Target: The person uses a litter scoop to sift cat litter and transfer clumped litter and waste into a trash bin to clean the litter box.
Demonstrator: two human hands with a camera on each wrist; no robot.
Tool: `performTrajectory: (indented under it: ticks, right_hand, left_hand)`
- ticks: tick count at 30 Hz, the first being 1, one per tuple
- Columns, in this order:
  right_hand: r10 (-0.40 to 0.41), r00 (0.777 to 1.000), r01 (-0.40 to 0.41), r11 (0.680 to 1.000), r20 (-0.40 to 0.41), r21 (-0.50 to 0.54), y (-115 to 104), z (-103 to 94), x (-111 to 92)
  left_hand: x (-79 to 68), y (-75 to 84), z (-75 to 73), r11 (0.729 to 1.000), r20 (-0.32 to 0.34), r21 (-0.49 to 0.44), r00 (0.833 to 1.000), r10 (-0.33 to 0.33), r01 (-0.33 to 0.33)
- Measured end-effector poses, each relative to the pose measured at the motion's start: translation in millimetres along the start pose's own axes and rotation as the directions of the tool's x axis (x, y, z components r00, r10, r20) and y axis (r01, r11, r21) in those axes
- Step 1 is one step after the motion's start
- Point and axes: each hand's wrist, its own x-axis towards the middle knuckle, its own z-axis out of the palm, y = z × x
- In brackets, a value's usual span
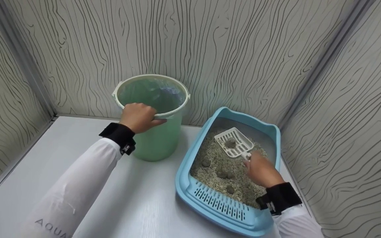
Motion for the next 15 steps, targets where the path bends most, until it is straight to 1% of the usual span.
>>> performTrajectory:
  ticks: [3, 8, 11, 15]
  right_hand:
    - [-0.034, 0.999, 0.034, 0.999, -0.005, 0.009, 1.7, 1.8, 1.0]
    - [-0.060, 0.998, 0.060, 0.998, -0.005, 0.008, 3.1, 4.3, 2.5]
    - [-0.053, 0.999, 0.053, 0.999, -0.004, 0.000, 2.7, 4.6, 2.7]
    - [-0.015, 1.000, 0.015, 1.000, -0.016, -0.012, 2.1, 6.2, 3.7]
  left_hand:
    - [-0.5, -0.1, -0.6, 1.000, 0.008, 0.009, 1.000, -0.002, 0.002]
    - [-1.0, -0.2, -1.2, 1.000, 0.021, 0.009, 1.000, -0.004, 0.004]
    - [-0.5, -0.5, -1.0, 1.000, 0.018, 0.008, 1.000, -0.003, 0.003]
    - [1.2, -1.2, 0.2, 1.000, 0.021, 0.005, 1.000, 0.002, -0.002]
